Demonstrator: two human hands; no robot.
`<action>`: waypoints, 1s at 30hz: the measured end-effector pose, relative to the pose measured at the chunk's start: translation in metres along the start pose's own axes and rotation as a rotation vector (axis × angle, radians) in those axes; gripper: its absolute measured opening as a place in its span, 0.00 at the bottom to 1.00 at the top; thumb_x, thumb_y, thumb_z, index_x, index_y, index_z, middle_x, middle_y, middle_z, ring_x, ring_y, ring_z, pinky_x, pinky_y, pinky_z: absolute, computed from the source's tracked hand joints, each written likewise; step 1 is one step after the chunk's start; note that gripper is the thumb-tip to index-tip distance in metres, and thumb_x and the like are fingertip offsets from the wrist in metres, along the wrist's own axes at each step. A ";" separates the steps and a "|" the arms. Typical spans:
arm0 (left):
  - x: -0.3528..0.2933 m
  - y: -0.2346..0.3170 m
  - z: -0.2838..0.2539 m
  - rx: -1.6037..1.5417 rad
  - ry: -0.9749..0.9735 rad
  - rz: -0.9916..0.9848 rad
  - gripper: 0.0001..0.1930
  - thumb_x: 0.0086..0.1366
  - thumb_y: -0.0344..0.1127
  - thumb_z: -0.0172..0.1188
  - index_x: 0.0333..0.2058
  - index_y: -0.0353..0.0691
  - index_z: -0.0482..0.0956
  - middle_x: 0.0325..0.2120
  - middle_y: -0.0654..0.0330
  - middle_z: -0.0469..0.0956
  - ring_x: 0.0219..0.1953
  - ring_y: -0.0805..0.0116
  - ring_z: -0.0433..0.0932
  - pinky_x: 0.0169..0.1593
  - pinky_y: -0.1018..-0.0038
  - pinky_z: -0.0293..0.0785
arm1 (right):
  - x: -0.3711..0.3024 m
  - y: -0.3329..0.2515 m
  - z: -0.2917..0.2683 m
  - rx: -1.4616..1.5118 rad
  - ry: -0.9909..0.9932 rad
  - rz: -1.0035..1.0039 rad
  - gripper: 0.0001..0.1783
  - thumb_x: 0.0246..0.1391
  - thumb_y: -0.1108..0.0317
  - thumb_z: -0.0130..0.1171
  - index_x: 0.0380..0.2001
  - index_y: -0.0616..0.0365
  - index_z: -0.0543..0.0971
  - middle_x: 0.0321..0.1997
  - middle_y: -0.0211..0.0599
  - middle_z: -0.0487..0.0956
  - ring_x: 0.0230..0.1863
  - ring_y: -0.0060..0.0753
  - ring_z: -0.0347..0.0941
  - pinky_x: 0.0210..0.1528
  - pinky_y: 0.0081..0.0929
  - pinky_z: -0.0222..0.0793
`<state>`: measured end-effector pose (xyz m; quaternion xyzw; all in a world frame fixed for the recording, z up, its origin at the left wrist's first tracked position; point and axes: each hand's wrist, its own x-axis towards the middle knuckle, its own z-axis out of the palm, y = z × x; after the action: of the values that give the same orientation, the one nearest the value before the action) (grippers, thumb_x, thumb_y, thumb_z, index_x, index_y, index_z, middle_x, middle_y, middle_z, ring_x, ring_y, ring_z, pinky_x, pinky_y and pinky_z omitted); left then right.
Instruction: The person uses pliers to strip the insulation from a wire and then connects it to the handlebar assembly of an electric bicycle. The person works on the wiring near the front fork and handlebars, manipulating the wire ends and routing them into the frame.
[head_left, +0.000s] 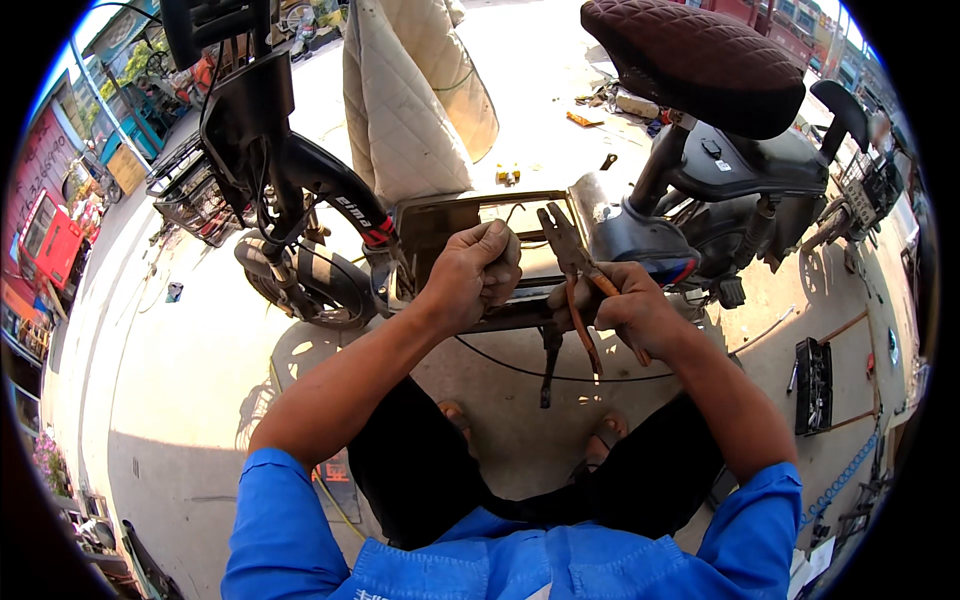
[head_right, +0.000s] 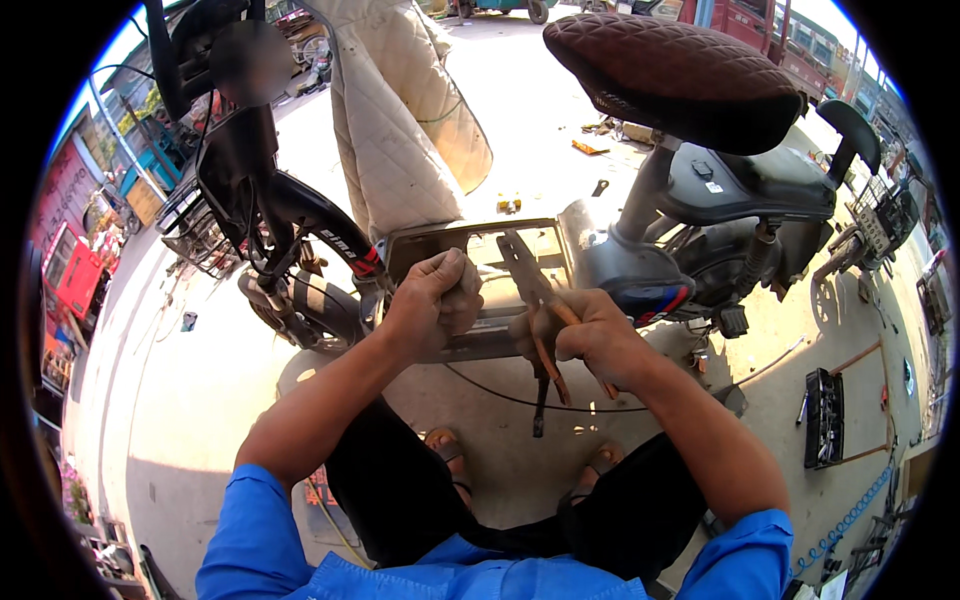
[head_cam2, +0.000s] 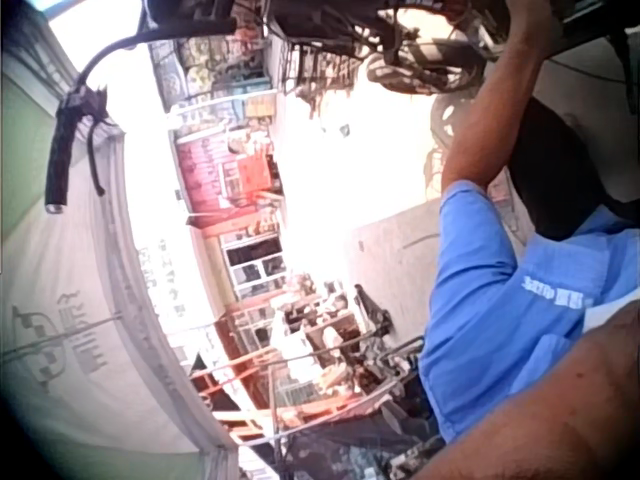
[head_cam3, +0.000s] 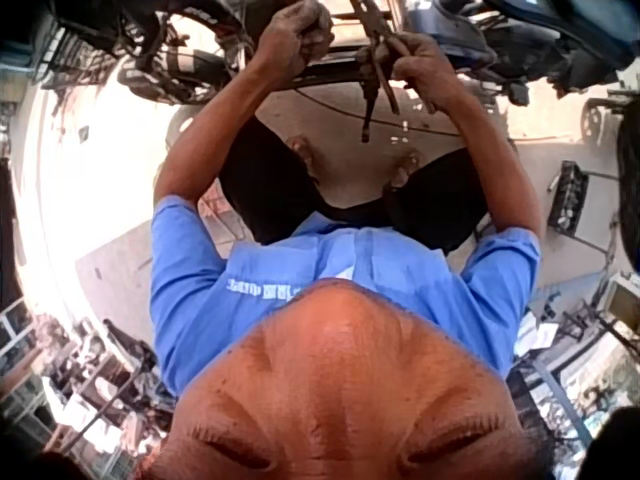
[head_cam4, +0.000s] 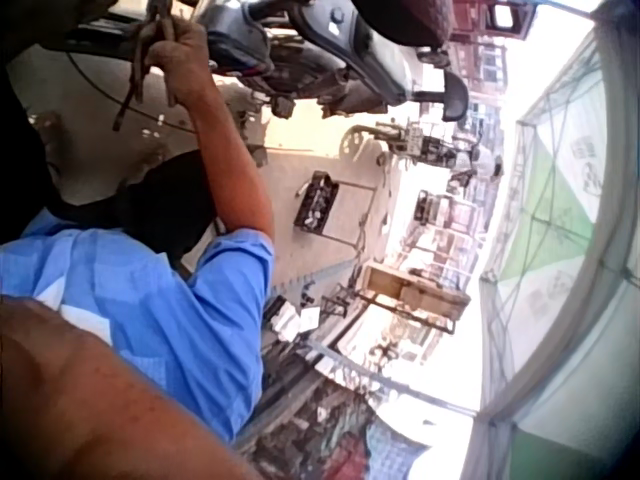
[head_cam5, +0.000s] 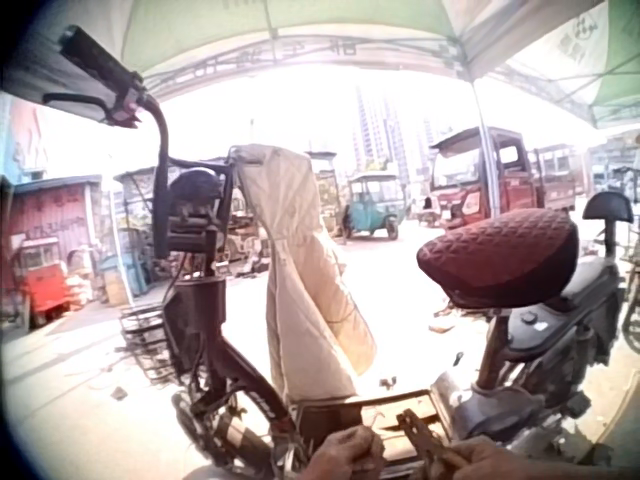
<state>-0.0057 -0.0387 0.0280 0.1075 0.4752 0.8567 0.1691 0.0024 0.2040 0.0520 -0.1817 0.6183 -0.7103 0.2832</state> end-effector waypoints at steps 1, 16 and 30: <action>-0.001 0.000 0.000 0.053 -0.002 0.022 0.20 0.75 0.48 0.46 0.28 0.40 0.70 0.15 0.71 0.56 0.15 0.80 0.52 0.19 0.79 0.48 | -0.002 -0.002 0.001 0.006 -0.005 -0.004 0.13 0.28 0.80 0.46 0.25 0.66 0.73 0.37 0.48 0.78 0.36 0.38 0.76 0.42 0.34 0.76; -0.014 0.000 0.003 1.084 0.102 0.444 0.12 0.68 0.37 0.59 0.34 0.31 0.79 0.18 0.56 0.73 0.22 0.68 0.70 0.29 0.69 0.68 | -0.025 -0.006 -0.005 -0.049 -0.102 0.092 0.24 0.26 0.81 0.48 0.35 0.71 0.77 0.46 0.53 0.80 0.49 0.45 0.79 0.57 0.40 0.74; -0.023 0.004 0.001 1.412 0.059 0.620 0.07 0.61 0.36 0.62 0.30 0.39 0.80 0.24 0.52 0.77 0.28 0.47 0.77 0.31 0.59 0.71 | -0.025 0.007 -0.007 -0.254 -0.110 -0.004 0.09 0.32 0.80 0.49 0.23 0.64 0.74 0.35 0.38 0.77 0.37 0.27 0.71 0.39 0.26 0.69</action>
<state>0.0153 -0.0489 0.0311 0.2951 0.8617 0.3610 -0.2000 0.0187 0.2245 0.0458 -0.2562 0.6864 -0.6158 0.2899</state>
